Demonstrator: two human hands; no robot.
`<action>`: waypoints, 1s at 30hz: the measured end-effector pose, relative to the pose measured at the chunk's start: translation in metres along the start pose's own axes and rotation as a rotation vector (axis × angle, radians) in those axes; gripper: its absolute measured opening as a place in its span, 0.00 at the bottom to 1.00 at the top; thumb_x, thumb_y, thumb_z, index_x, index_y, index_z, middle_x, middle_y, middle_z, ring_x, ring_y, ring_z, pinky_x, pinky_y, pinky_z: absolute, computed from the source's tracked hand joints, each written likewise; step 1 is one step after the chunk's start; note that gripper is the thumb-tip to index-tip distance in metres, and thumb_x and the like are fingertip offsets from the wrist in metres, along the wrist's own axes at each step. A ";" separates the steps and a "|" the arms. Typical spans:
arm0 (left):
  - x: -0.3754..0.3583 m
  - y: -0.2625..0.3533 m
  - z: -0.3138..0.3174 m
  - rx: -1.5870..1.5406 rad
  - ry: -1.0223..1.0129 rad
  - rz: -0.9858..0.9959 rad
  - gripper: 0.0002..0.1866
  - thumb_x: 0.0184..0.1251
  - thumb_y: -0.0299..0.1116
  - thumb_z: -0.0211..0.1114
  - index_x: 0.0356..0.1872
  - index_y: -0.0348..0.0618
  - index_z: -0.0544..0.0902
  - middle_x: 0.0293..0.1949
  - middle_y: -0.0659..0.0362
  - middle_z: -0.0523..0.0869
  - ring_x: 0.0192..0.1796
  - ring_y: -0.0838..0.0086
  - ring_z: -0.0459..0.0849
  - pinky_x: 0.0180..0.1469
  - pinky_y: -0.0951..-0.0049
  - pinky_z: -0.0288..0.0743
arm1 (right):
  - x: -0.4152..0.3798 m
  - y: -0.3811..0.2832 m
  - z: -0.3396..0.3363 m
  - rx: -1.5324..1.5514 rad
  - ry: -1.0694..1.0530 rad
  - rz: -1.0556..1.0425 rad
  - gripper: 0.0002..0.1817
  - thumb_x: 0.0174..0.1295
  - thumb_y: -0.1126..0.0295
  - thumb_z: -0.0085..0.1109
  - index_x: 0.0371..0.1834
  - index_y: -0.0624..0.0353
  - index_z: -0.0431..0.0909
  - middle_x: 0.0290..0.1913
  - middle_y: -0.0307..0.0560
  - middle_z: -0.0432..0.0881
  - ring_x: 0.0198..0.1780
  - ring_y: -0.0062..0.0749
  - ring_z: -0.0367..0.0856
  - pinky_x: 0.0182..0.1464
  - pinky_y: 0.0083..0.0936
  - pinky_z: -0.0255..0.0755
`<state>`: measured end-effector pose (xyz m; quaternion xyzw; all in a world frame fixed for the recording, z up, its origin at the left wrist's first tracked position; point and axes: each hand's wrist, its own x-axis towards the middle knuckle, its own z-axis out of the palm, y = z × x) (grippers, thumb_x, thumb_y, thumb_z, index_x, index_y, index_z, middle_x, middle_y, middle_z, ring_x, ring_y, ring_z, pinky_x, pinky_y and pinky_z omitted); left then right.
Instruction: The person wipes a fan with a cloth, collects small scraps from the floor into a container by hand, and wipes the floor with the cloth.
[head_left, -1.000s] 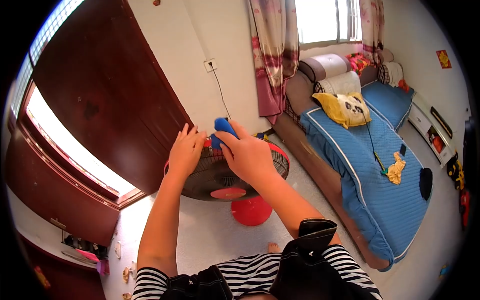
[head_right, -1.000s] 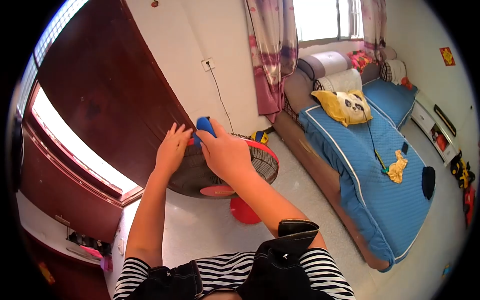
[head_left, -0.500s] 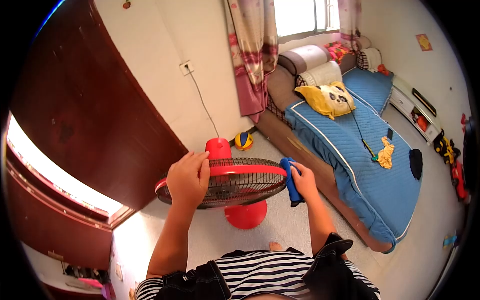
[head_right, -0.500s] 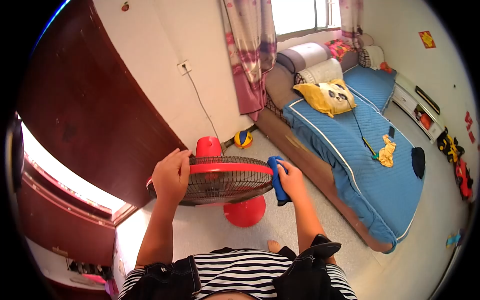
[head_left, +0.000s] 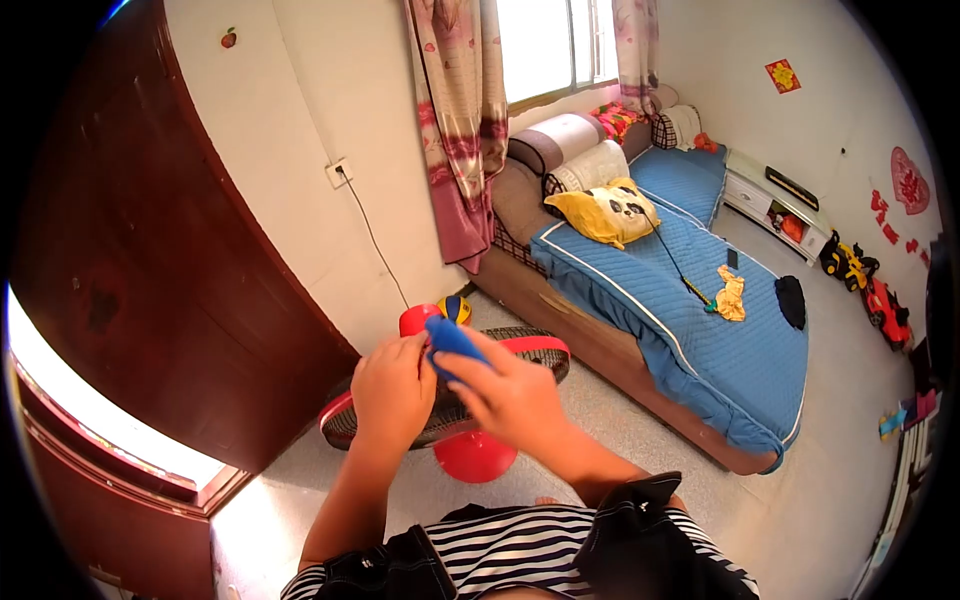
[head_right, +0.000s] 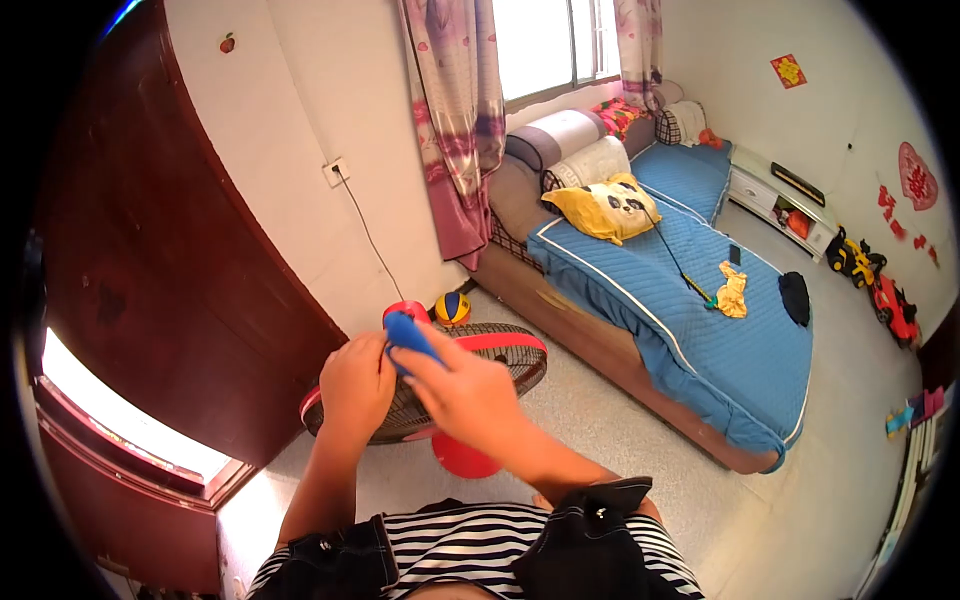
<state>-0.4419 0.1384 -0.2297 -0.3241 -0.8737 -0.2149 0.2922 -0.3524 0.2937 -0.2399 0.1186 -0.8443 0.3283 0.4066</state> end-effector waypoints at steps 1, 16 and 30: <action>-0.002 -0.003 -0.002 -0.003 0.003 0.036 0.11 0.70 0.37 0.62 0.44 0.43 0.87 0.39 0.53 0.89 0.46 0.56 0.87 0.49 0.59 0.76 | 0.000 -0.009 0.004 -0.062 0.015 0.010 0.18 0.58 0.69 0.71 0.53 0.43 0.85 0.58 0.53 0.83 0.46 0.48 0.88 0.45 0.34 0.82; -0.005 0.000 -0.015 -0.100 -0.063 -0.201 0.14 0.76 0.37 0.56 0.42 0.43 0.88 0.40 0.54 0.89 0.41 0.59 0.88 0.44 0.67 0.79 | -0.116 0.226 0.030 0.146 0.155 0.824 0.18 0.68 0.61 0.62 0.58 0.54 0.84 0.45 0.58 0.88 0.44 0.42 0.88 0.49 0.32 0.78; -0.015 -0.014 -0.017 -0.096 0.000 -0.254 0.14 0.76 0.38 0.55 0.42 0.43 0.88 0.41 0.54 0.89 0.42 0.57 0.88 0.46 0.64 0.80 | -0.005 0.055 0.018 0.044 0.128 0.130 0.14 0.60 0.69 0.67 0.50 0.47 0.84 0.50 0.50 0.86 0.43 0.46 0.87 0.43 0.37 0.82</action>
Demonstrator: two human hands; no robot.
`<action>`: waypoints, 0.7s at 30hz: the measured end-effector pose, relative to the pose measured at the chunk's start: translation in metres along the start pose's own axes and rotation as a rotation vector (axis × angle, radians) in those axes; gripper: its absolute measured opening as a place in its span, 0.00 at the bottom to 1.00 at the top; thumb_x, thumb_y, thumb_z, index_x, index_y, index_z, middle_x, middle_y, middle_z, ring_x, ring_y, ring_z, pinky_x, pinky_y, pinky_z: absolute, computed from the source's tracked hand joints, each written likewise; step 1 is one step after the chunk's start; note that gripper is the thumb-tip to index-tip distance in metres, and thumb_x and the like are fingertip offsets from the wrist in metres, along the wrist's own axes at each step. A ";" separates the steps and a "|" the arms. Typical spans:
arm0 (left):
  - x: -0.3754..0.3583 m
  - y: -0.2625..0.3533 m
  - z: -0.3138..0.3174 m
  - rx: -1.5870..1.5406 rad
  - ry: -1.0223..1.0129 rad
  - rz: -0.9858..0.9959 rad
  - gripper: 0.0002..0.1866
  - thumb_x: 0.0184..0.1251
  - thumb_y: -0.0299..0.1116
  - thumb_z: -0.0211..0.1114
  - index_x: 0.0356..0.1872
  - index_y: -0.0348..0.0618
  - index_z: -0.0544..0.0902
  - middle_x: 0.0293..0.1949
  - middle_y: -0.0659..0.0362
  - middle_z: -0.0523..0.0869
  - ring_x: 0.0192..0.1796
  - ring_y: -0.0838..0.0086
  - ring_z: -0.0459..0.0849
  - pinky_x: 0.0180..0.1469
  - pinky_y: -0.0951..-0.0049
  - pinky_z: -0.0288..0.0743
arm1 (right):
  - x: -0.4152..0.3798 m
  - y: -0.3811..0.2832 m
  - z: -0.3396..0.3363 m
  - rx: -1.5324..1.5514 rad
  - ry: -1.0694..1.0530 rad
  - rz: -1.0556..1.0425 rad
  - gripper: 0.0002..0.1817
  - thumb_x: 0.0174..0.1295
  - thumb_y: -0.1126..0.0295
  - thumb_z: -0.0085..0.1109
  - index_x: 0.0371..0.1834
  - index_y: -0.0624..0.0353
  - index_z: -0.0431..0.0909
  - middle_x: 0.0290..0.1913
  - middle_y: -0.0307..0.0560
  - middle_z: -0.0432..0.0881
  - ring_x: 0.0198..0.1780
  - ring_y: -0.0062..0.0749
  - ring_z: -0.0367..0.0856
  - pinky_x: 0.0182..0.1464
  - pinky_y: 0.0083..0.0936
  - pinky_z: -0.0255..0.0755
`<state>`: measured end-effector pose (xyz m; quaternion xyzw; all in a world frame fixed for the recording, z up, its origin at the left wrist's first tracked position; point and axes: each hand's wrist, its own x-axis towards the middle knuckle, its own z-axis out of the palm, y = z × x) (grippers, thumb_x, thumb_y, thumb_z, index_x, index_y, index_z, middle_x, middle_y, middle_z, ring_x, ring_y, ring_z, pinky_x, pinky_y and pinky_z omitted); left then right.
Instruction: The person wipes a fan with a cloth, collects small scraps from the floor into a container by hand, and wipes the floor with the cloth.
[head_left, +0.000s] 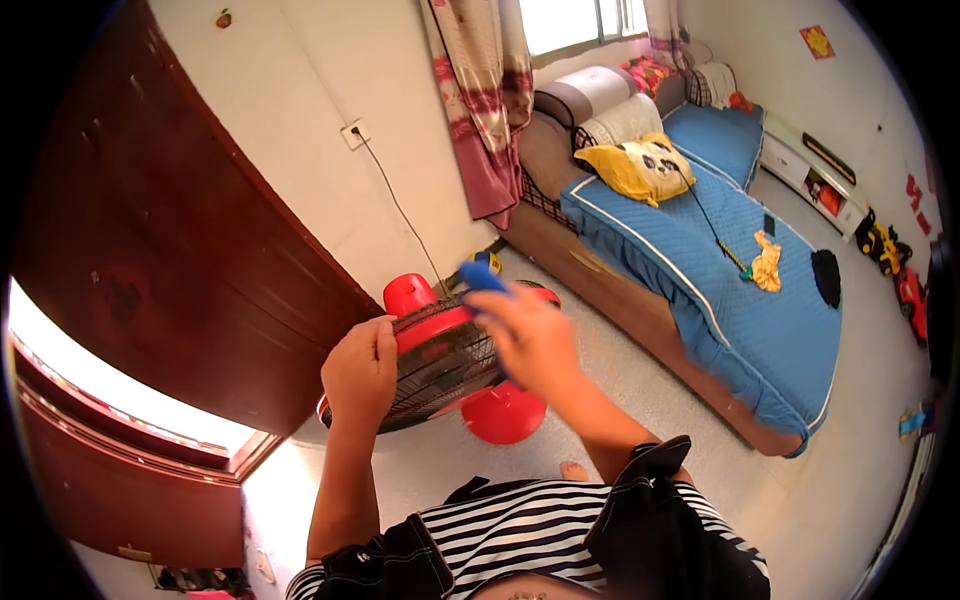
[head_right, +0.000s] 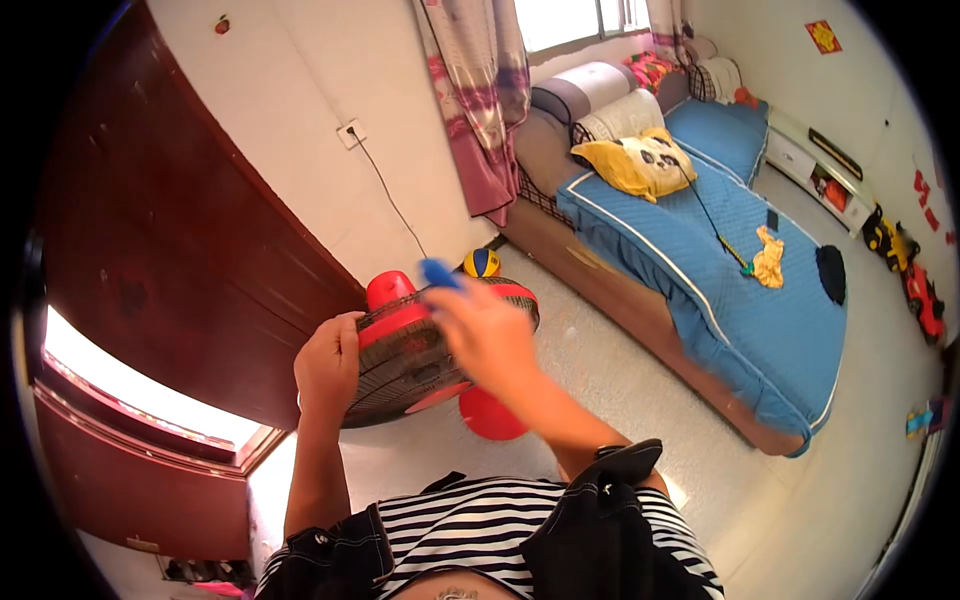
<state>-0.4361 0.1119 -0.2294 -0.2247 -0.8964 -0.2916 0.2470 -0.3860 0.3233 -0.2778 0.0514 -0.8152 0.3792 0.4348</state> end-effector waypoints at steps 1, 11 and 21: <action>-0.001 -0.001 0.002 0.009 0.006 0.035 0.14 0.76 0.38 0.56 0.42 0.43 0.88 0.41 0.53 0.89 0.41 0.57 0.87 0.45 0.63 0.80 | 0.003 -0.023 0.002 0.024 -0.076 -0.109 0.15 0.59 0.70 0.67 0.50 0.47 0.84 0.52 0.50 0.85 0.43 0.46 0.87 0.41 0.35 0.82; -0.043 -0.042 -0.022 -0.004 -0.025 -0.027 0.16 0.74 0.41 0.58 0.52 0.43 0.85 0.42 0.50 0.89 0.46 0.53 0.86 0.50 0.57 0.78 | -0.009 0.010 -0.024 -0.081 0.020 0.144 0.14 0.66 0.69 0.64 0.54 0.49 0.85 0.51 0.54 0.86 0.49 0.47 0.87 0.51 0.34 0.79; -0.100 -0.091 0.016 -0.429 -0.091 -0.175 0.25 0.83 0.44 0.41 0.51 0.42 0.87 0.47 0.47 0.88 0.52 0.52 0.85 0.55 0.60 0.76 | -0.024 -0.082 0.005 -0.462 0.009 -0.164 0.16 0.56 0.74 0.70 0.47 0.44 0.86 0.51 0.49 0.86 0.40 0.46 0.88 0.40 0.35 0.83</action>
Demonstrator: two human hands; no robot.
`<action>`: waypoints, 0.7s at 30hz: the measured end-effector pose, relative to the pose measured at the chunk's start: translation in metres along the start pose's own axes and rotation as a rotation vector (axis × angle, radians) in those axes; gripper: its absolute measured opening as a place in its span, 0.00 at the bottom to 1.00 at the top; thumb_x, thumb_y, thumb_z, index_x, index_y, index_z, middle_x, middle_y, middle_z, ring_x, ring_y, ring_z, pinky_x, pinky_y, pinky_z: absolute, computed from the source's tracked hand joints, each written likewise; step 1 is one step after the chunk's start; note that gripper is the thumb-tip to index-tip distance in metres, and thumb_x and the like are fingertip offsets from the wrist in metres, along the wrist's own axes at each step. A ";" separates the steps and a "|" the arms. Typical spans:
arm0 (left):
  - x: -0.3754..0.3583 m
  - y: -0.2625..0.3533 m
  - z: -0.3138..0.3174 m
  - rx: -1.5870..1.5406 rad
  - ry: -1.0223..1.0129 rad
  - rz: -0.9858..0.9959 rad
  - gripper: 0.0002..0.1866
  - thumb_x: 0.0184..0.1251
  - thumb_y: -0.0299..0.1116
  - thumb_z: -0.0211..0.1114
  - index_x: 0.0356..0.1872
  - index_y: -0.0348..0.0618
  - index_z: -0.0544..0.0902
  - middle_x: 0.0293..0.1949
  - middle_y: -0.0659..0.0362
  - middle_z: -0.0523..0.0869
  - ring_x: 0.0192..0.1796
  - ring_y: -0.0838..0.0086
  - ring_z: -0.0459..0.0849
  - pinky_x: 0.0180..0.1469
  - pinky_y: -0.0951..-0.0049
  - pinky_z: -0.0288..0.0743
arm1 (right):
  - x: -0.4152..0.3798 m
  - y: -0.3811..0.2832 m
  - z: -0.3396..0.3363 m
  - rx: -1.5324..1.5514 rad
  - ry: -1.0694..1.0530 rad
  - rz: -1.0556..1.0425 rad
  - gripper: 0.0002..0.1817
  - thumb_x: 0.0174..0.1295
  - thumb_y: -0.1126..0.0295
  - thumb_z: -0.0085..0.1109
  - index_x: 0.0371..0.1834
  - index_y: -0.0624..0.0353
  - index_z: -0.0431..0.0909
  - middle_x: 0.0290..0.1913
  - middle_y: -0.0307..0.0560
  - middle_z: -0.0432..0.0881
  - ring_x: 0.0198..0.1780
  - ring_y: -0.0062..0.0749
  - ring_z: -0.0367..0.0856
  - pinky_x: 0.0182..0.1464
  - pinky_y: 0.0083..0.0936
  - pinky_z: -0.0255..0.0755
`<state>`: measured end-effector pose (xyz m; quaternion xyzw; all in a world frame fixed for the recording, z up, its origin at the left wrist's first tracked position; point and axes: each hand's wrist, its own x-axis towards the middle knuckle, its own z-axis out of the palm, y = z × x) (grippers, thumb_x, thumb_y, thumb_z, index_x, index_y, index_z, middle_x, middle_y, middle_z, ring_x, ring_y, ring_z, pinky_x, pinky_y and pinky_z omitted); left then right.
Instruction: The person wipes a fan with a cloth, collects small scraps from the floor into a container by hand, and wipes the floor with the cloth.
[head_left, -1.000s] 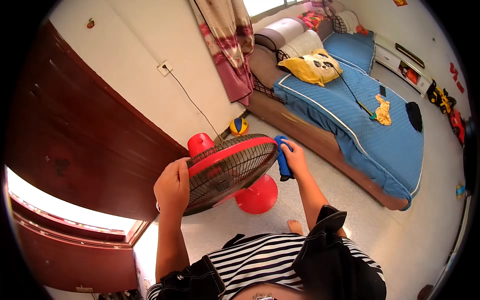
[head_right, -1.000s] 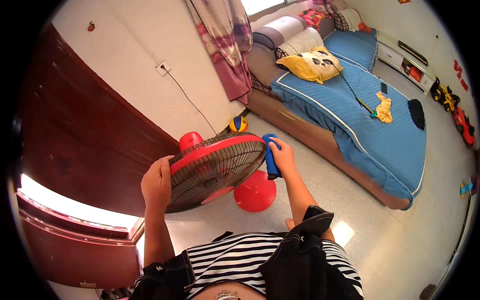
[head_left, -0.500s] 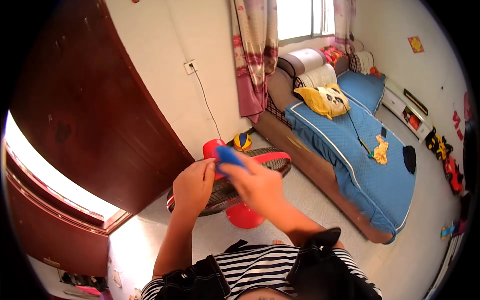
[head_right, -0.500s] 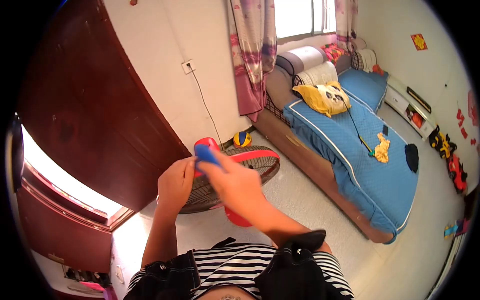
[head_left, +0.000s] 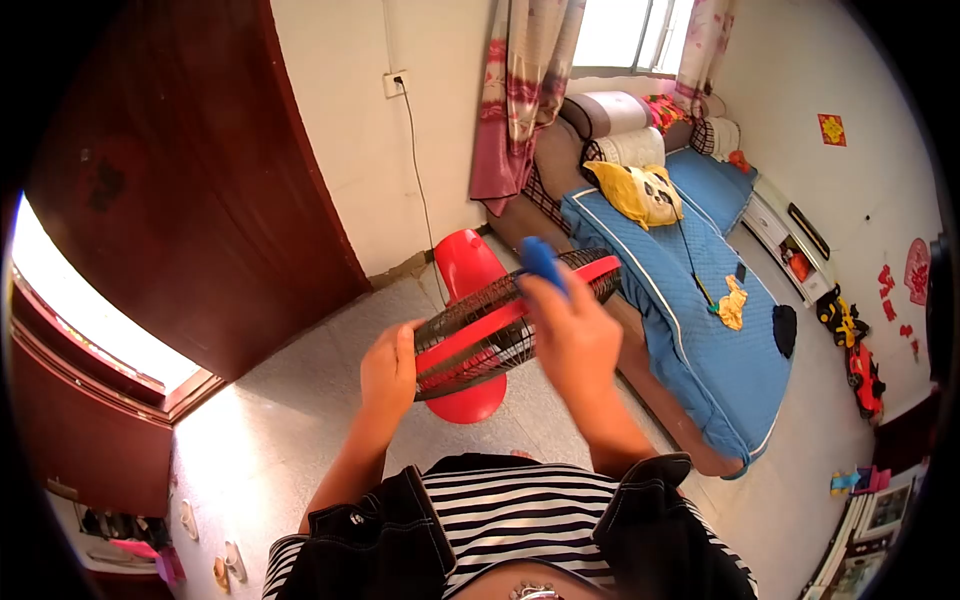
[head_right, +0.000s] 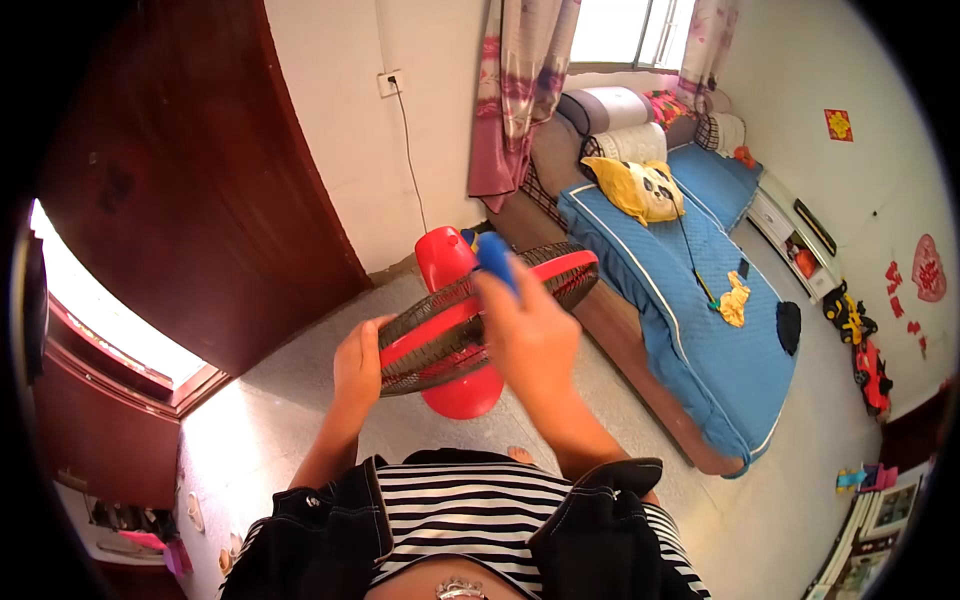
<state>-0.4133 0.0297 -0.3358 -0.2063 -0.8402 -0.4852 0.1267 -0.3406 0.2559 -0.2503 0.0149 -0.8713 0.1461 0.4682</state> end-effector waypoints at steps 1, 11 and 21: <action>0.001 -0.002 0.002 -0.015 0.028 -0.033 0.25 0.83 0.44 0.41 0.50 0.42 0.87 0.47 0.47 0.88 0.52 0.52 0.85 0.55 0.60 0.76 | -0.004 -0.015 0.002 0.052 -0.008 -0.057 0.17 0.53 0.76 0.69 0.47 0.45 0.86 0.52 0.49 0.86 0.38 0.44 0.89 0.37 0.34 0.83; -0.005 -0.007 -0.006 0.080 0.065 0.180 0.21 0.77 0.42 0.53 0.63 0.41 0.79 0.57 0.44 0.83 0.57 0.48 0.82 0.59 0.57 0.75 | -0.024 -0.028 -0.009 0.055 -0.154 -0.051 0.17 0.58 0.75 0.67 0.51 0.46 0.86 0.55 0.55 0.85 0.46 0.46 0.89 0.46 0.31 0.83; -0.048 -0.029 0.021 0.089 -0.247 0.284 0.40 0.65 0.44 0.71 0.72 0.35 0.65 0.65 0.42 0.76 0.63 0.46 0.77 0.64 0.54 0.72 | -0.060 -0.031 0.005 -0.013 -0.043 0.026 0.21 0.49 0.79 0.71 0.46 0.43 0.88 0.56 0.53 0.85 0.45 0.48 0.89 0.45 0.34 0.84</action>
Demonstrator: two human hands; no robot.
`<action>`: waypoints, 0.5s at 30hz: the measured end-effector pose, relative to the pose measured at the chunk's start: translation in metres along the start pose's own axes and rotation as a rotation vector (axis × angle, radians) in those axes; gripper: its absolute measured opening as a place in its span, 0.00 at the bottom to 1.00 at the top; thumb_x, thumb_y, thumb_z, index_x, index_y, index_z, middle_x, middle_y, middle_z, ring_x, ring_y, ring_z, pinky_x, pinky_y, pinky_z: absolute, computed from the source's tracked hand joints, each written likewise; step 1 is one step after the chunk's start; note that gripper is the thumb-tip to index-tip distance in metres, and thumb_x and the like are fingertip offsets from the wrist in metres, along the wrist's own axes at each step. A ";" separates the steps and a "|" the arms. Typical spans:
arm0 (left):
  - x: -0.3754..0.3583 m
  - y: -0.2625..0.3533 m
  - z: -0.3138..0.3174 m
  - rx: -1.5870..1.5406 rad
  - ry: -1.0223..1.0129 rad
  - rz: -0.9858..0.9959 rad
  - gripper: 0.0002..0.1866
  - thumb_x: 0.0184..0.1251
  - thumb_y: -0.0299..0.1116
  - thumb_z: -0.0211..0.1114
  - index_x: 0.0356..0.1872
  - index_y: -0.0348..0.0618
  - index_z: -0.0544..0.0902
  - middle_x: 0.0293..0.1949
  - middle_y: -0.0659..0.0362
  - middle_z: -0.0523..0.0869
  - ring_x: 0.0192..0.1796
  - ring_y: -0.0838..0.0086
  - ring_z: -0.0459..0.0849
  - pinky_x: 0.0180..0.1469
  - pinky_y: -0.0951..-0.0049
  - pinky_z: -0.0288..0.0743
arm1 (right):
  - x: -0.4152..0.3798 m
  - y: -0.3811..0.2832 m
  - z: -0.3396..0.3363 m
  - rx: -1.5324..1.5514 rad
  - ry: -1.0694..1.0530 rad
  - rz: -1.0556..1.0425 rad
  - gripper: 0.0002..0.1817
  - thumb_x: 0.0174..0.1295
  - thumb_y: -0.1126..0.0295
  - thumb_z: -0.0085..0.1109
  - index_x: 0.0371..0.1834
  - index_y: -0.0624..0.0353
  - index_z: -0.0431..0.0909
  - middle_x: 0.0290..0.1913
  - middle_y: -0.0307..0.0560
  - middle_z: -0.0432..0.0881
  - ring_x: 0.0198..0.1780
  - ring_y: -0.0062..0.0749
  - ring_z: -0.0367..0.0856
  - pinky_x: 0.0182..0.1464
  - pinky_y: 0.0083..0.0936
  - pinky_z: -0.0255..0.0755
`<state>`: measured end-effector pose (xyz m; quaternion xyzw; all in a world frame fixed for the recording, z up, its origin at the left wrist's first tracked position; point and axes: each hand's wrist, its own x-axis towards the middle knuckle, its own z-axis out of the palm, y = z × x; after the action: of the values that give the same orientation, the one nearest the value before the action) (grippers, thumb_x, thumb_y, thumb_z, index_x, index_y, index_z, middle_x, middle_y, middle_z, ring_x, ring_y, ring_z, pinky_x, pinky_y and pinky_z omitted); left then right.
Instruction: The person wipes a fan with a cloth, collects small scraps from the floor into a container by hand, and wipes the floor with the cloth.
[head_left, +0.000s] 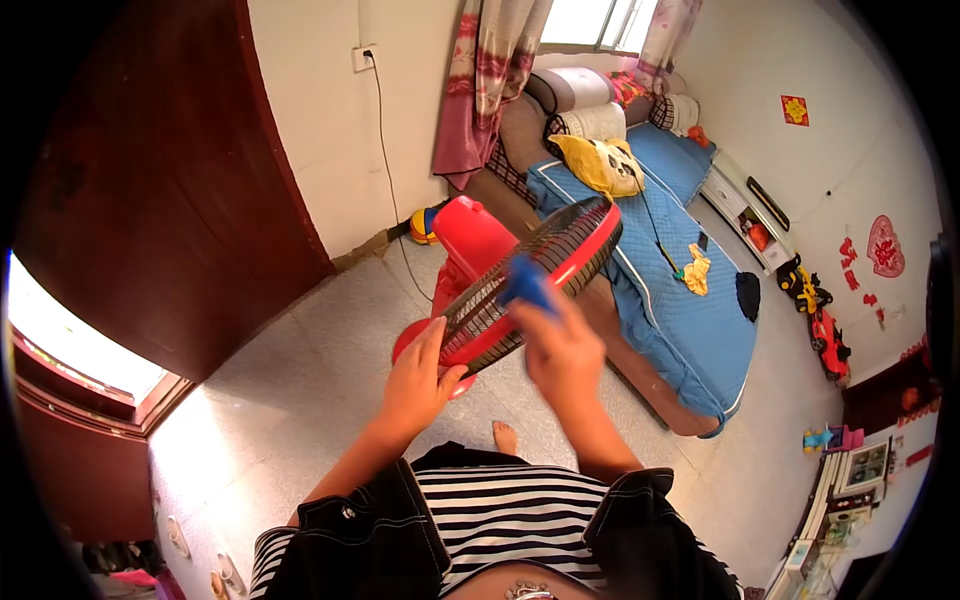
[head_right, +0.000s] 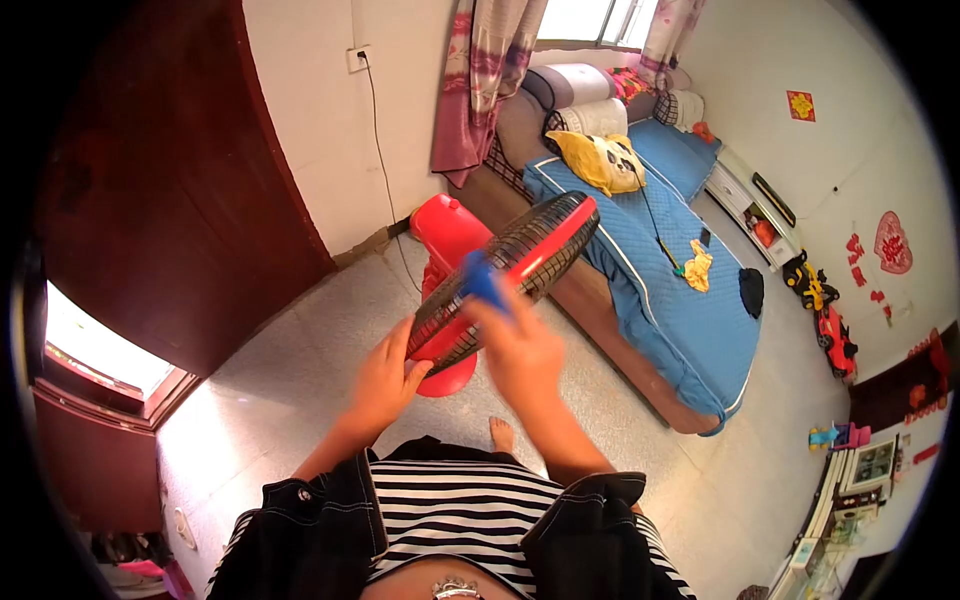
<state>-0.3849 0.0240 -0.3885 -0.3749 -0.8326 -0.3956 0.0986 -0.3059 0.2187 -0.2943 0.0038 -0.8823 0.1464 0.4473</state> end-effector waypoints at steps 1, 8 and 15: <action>0.000 -0.003 0.002 -0.004 -0.008 0.004 0.40 0.65 0.44 0.71 0.72 0.35 0.65 0.65 0.42 0.76 0.63 0.46 0.77 0.64 0.54 0.72 | -0.008 -0.014 0.006 0.034 -0.086 -0.058 0.20 0.49 0.78 0.71 0.45 0.41 0.88 0.57 0.51 0.85 0.43 0.46 0.90 0.42 0.34 0.85; 0.001 -0.014 -0.004 -0.038 -0.005 0.003 0.43 0.59 0.36 0.73 0.74 0.38 0.62 0.67 0.42 0.74 0.65 0.46 0.76 0.66 0.55 0.71 | 0.004 0.005 -0.008 0.041 0.003 0.000 0.20 0.50 0.82 0.67 0.46 0.46 0.88 0.55 0.53 0.86 0.48 0.48 0.89 0.46 0.34 0.83; 0.003 -0.031 -0.012 -0.100 0.039 -0.010 0.32 0.68 0.32 0.60 0.73 0.36 0.64 0.67 0.40 0.73 0.65 0.42 0.74 0.68 0.53 0.68 | 0.032 0.121 -0.031 0.287 0.188 0.461 0.18 0.64 0.72 0.66 0.58 0.55 0.83 0.62 0.59 0.81 0.61 0.52 0.80 0.63 0.36 0.71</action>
<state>-0.4103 0.0049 -0.3970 -0.3673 -0.8116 -0.4444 0.0941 -0.3179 0.3467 -0.2826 -0.1474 -0.7847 0.3673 0.4771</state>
